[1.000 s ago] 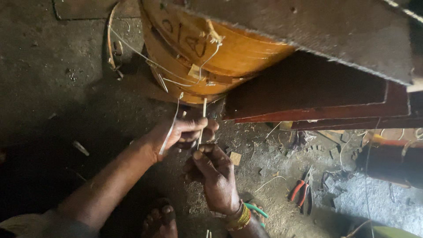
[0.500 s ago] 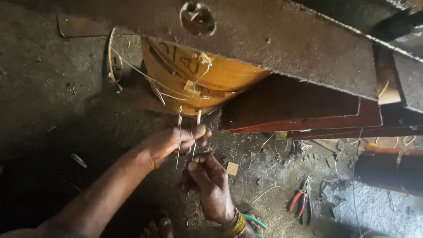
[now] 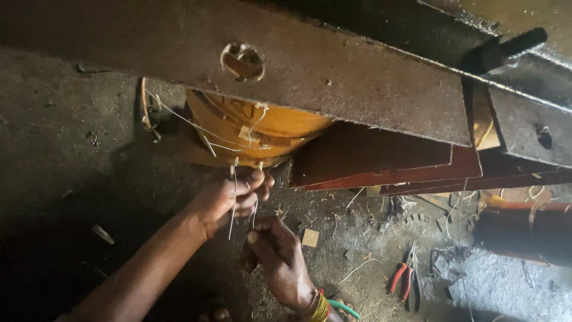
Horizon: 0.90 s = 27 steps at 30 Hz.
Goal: The person connects wires to a transformer core using wire cutters and their hands to strip and thread individual strands.
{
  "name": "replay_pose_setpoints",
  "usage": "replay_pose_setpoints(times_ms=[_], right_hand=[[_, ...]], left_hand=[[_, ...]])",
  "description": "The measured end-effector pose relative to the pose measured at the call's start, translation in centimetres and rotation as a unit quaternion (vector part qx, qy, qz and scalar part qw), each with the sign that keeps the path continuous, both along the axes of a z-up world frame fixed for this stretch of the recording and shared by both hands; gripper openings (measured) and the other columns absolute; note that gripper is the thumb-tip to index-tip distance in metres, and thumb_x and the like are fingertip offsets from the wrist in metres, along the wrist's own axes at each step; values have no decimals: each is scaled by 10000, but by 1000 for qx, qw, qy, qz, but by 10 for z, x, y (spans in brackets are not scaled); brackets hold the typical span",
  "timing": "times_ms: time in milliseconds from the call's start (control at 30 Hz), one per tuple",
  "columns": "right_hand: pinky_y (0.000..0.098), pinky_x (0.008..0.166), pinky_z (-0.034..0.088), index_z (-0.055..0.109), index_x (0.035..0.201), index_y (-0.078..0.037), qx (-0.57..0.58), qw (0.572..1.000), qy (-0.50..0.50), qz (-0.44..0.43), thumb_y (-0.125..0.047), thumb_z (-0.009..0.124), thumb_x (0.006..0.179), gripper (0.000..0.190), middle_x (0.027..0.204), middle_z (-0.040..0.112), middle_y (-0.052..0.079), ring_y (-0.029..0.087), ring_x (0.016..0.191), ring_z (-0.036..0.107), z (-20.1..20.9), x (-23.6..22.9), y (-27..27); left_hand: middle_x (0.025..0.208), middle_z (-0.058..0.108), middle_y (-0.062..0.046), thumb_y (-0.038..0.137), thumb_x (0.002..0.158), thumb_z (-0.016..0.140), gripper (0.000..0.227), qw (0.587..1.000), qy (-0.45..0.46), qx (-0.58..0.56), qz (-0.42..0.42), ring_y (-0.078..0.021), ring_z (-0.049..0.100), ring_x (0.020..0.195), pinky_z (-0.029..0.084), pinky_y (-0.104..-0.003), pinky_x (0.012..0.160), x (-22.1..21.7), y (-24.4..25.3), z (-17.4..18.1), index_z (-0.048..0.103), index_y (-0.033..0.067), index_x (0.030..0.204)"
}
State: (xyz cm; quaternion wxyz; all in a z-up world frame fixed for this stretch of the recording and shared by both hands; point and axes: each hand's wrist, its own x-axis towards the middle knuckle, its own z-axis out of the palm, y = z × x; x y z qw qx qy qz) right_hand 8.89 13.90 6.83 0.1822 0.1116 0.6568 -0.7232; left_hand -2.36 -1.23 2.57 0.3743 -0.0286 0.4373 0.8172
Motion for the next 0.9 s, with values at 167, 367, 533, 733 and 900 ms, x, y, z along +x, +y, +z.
replay_pose_setpoints(times_ms=[167, 367, 533, 733, 900], right_hand=[[314, 586, 552, 590, 1060, 23, 1, 1000, -13, 14, -90, 582, 1009, 125, 734, 668, 85, 153, 624, 651, 4, -2, 3], [256, 501, 552, 600, 1180, 6, 275, 863, 424, -24, -62, 567, 1066, 137, 858, 751, 60, 94, 576, 711, 25, -15, 12], [279, 355, 427, 702, 1183, 14, 279, 899, 315, 126, -56, 538, 986, 265, 727, 705, 68, 104, 429, 584, 46, -44, 10], [279, 427, 525, 696, 1203, -26, 183, 953, 199, 134, -186, 534, 1046, 277, 658, 714, 33, 101, 489, 659, 34, -58, -18], [320, 552, 615, 720, 1077, 33, -11, 996, -78, -44, -201, 725, 922, 281, 798, 754, 91, 158, 633, 711, 15, -64, -42]], left_hand=[[860, 745, -55, 335, 965, 605, 312, 993, -16, -107, 49, -66, 464, 501, 373, -237, 456, 4, 3, 24, 723, 58, 1048], [781, 659, -91, 360, 982, 638, 336, 961, -128, -188, 158, -138, 542, 548, 479, -317, 469, 57, -14, 23, 661, 36, 1063], [844, 697, -136, 334, 928, 639, 346, 958, -128, -118, 227, -188, 599, 575, 544, -370, 485, 93, -57, -15, 696, 53, 1122], [1128, 728, -85, 252, 885, 670, 377, 943, -107, -188, 253, -130, 681, 860, 669, -422, 690, 102, -79, -16, 655, 6, 1170], [1078, 740, -200, 213, 883, 712, 471, 954, -43, -227, 193, -210, 716, 829, 665, -392, 696, 97, -86, 0, 687, -15, 1295]])
